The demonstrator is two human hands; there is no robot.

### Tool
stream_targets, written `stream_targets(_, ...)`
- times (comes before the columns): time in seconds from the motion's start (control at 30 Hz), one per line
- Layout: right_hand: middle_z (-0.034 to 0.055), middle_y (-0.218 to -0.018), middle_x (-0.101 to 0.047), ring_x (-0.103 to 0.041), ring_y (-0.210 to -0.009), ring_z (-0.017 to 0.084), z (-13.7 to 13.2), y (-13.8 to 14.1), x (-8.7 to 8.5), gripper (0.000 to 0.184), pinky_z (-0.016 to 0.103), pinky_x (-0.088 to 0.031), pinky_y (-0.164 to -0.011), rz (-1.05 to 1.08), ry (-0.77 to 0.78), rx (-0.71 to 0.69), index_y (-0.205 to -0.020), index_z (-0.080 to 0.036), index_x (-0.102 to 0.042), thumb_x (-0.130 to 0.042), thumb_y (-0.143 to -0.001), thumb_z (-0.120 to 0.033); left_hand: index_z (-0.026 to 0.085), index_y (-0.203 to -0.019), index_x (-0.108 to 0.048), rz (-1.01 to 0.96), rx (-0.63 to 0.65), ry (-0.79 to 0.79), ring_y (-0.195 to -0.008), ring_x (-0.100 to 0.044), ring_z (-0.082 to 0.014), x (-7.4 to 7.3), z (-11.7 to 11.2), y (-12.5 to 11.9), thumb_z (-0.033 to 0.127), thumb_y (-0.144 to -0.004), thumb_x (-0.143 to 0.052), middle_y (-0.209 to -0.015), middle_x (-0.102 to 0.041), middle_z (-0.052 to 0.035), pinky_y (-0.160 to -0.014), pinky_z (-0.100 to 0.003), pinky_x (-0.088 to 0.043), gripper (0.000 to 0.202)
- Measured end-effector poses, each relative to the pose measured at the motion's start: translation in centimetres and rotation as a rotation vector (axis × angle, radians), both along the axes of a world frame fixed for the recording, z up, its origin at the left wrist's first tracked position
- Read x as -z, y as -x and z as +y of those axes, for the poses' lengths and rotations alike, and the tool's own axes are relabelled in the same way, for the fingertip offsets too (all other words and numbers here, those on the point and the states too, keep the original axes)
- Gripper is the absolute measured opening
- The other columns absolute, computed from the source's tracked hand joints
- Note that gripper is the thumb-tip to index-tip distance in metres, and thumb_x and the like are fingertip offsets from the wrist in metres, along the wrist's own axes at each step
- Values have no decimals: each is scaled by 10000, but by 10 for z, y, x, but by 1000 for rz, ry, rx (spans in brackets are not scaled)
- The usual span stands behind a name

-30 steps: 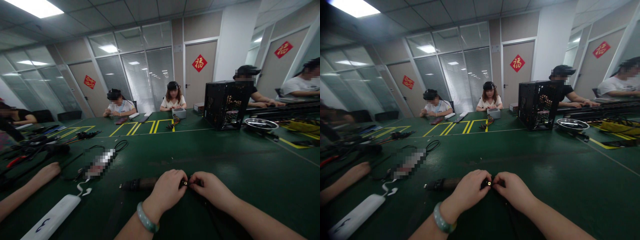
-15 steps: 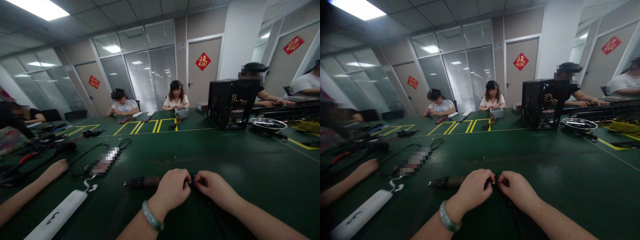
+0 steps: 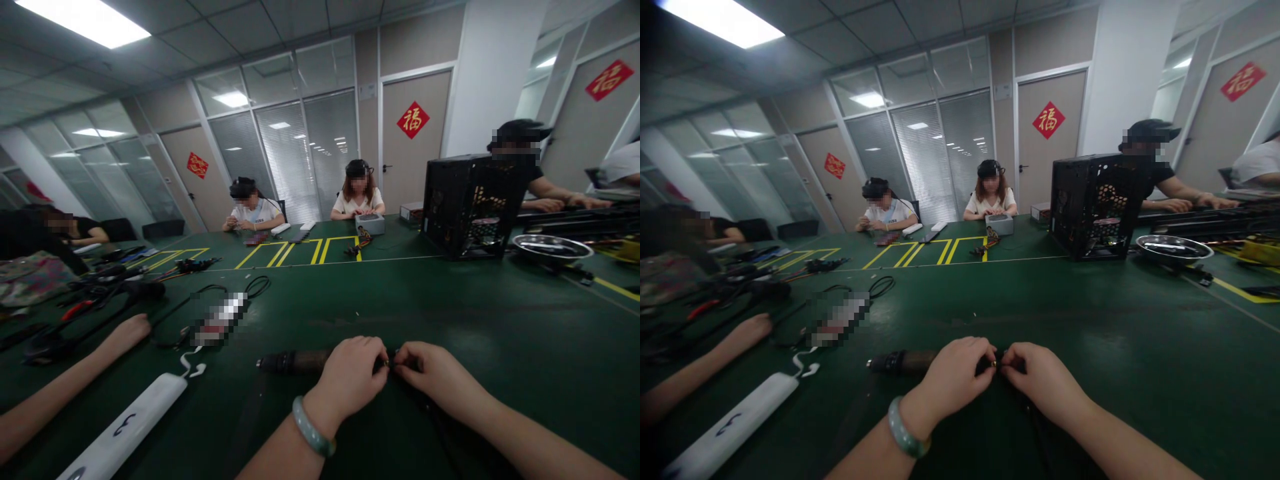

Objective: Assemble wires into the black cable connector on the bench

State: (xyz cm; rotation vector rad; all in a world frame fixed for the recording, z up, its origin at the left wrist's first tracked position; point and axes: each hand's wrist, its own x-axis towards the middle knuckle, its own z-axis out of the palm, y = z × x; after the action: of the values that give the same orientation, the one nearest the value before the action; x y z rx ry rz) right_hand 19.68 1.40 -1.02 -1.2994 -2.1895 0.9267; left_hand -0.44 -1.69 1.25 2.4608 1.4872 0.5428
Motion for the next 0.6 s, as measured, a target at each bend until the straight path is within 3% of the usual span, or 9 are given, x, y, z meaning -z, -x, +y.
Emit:
stream_targets(0.33, 3, -824, -694, -632, -741, 173, 1, -1, 2, 121, 232, -432, -621, 4, 25, -11, -866, -221, -677, -570, -851, -277, 237, -924, -600, -1, 5, -27, -874, -576, -184, 1, 1, -1, 294, -921, -554, -913, -630, 16, -782, -312, -438, 74)
stream_targets(0.6, -11, -820, -696, -636, -742, 164, 1, -1, 3, 119, 229, -440, -639, 25, 14, -28, -865, -232, -684, -576, -854, -279, 244, -961, -596, 35, 18, -29, -909, -576, -192, 4, 3, 0, 268, -848, -660, -947, -629, 18, -821, -321, -437, 133)
